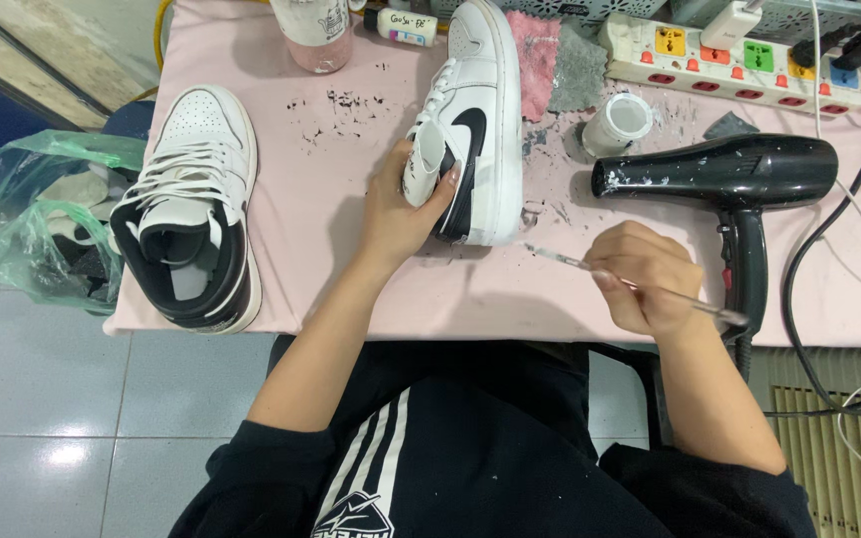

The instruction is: The person applies white paint to the midsole of a black and white sneaker using a small brush, dries the paint with a handheld hair dryer, and continues painting the midsole.

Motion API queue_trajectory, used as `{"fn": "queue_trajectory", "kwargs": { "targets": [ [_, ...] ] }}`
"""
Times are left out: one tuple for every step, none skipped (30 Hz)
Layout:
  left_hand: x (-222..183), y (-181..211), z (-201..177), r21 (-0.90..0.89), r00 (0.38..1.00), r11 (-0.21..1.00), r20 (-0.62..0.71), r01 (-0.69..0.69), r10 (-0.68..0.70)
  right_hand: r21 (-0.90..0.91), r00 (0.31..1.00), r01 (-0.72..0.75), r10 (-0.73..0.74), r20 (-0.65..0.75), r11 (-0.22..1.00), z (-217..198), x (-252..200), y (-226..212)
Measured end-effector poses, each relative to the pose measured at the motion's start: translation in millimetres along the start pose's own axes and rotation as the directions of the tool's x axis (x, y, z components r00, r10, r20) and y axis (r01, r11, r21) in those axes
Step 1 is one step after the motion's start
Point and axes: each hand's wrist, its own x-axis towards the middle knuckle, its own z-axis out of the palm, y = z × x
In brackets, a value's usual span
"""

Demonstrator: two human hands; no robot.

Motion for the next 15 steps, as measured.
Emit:
{"fn": "queue_trajectory", "kwargs": {
  "targets": [
    [0, 0, 0, 0.011, 1.0, 1.0, -0.004, -0.006, 0.007, 0.03, 0.999, 0.008, -0.006, -0.037, 1.0, 0, -2, 0],
    [0, 1, -1, 0.022, 1.0, 1.0, -0.007, -0.013, 0.013, 0.06, 0.997, 0.016, -0.012, -0.074, 0.998, 0, -1, 2],
    [-1, 1, -1, 0.034, 1.0, 0.999, -0.011, -0.017, 0.017, 0.092, 0.994, 0.025, -0.014, -0.11, 0.995, 1, 0, 6],
    [-2, 0, -1, 0.035, 0.999, 0.999, -0.011, -0.03, 0.03, 0.075, 0.994, -0.006, 0.015, -0.111, 0.997, 1, 0, 8],
    [-2, 0, 0, 0.036, 0.999, 0.998, -0.012, -0.045, 0.045, 0.057, 0.993, -0.035, 0.041, -0.112, 0.998, 0, 2, 11],
    [-2, 0, 0, 0.038, 0.998, 0.997, -0.013, -0.06, 0.06, 0.04, 0.991, -0.064, 0.068, -0.114, 0.997, 0, 3, 14],
    [-2, 0, 0, 0.045, 0.998, 0.997, -0.014, -0.056, 0.057, -0.029, 0.991, -0.057, 0.053, -0.121, 0.998, -1, 4, 15],
    [-2, 0, -1, 0.052, 0.998, 0.997, -0.015, -0.053, 0.054, -0.099, 0.991, -0.05, 0.038, -0.127, 0.994, -1, 6, 18],
    [-2, 0, -1, 0.058, 0.999, 0.997, -0.015, -0.05, 0.051, -0.168, 0.991, -0.043, 0.021, -0.132, 0.985, -1, 6, 20],
    [-2, 1, 0, 0.069, 0.999, 0.997, -0.017, -0.045, 0.046, -0.189, 0.994, 0.018, -0.037, -0.098, 0.982, -1, 6, 22],
    [-2, 1, 0, 0.08, 0.999, 0.996, -0.018, -0.039, 0.041, -0.208, 0.993, 0.081, -0.096, -0.063, 0.975, -1, 6, 23],
    [-2, 2, -1, 0.09, 0.999, 0.995, -0.02, -0.034, 0.036, -0.225, 0.988, 0.144, -0.154, -0.028, 0.964, 1, 5, 26],
    [-3, 2, -1, 0.077, 0.999, 0.997, -0.018, -0.032, 0.034, -0.202, 0.983, 0.181, -0.185, -0.003, 0.963, 3, 2, 27],
    [-4, 3, 0, 0.063, 0.999, 0.998, -0.016, -0.031, 0.032, -0.177, 0.976, 0.218, -0.217, 0.022, 0.96, 7, -3, 26],
    [-4, 3, 0, 0.048, 0.999, 0.998, -0.014, -0.028, 0.029, -0.152, 0.967, 0.254, -0.25, 0.045, 0.955, 11, -7, 24]
  ]
}}
